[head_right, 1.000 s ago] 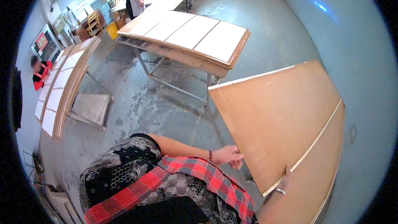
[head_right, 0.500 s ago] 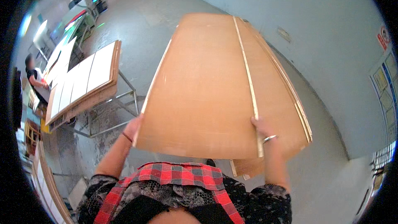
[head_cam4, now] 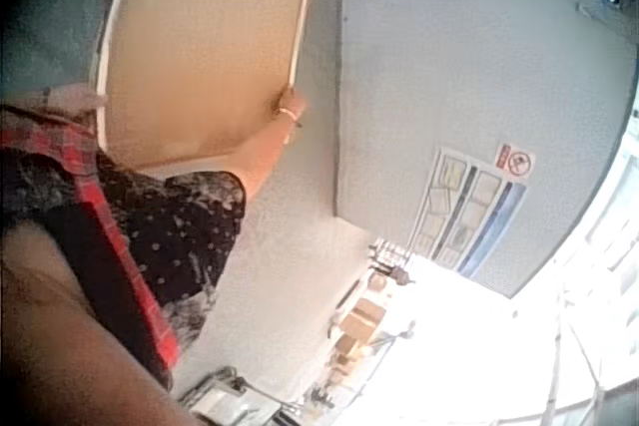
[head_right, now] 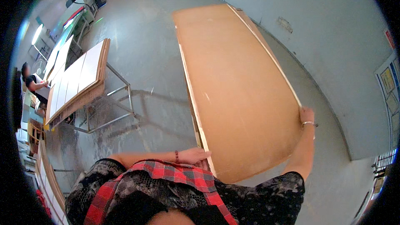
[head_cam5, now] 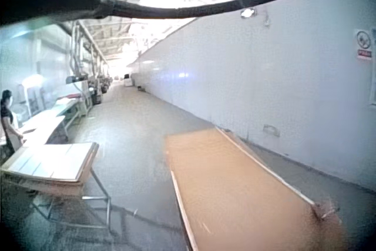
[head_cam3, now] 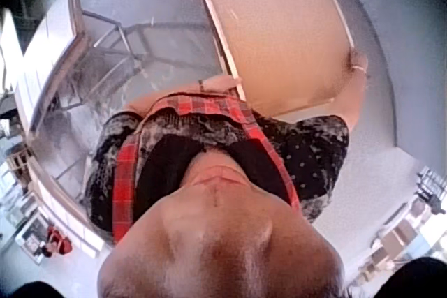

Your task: The person stacks small white paper sheets on a wooden table, arranging them into neat piles. The person then gathers the stacks and places them onto a wooden rack. The person returns to the table to continue stacking more paper sheets.

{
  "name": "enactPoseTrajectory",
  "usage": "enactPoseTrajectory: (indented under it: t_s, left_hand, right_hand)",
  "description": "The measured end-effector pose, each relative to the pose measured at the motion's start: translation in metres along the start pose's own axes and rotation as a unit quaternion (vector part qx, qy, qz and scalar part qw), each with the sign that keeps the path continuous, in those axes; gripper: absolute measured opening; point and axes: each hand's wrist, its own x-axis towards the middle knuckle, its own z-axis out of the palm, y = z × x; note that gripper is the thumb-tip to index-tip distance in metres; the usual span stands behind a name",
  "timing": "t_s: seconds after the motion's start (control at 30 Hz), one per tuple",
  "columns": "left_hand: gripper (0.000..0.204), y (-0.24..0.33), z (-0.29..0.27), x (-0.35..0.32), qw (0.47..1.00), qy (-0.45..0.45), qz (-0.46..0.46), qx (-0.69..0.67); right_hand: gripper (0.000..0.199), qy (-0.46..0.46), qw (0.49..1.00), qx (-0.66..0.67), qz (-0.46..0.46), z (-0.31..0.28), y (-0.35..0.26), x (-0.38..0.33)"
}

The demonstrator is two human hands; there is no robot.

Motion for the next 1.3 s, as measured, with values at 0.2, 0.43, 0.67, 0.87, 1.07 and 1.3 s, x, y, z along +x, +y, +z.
enactPoseTrajectory:
  t_s: [0.2,0.43,0.67,0.87,1.07,1.3]
  left_hand:
    - [0.087,0.019,-0.014,0.003,0.928,0.059,-0.098,0.355]
    - [0.067,-0.016,-0.046,0.008,0.922,0.073,0.037,0.379]
    - [0.057,-0.162,-0.144,-0.141,0.935,0.266,0.088,0.219]
    - [0.048,-0.307,-0.186,-0.335,0.833,0.542,-0.101,0.03]
    - [0.04,-0.366,-0.216,-0.463,0.762,0.623,-0.111,-0.14]
    - [0.038,-0.431,-0.304,-0.526,0.652,0.733,-0.02,-0.193]
  right_hand:
    - [0.051,0.09,0.993,-0.008,0.076,0.094,0.013,-0.044]
    - [0.051,-0.069,0.963,-0.261,0.024,0.03,0.093,-0.067]
    - [0.039,0.006,0.993,-0.085,-0.079,-0.053,-0.214,-0.11]
    - [0.02,-0.117,0.875,0.306,-0.356,0.094,-0.543,-0.283]
    - [0.019,-0.396,0.622,0.229,-0.636,0.198,-0.764,-0.407]
    - [0.017,-0.292,0.685,0.178,-0.643,0.196,-0.93,-0.381]
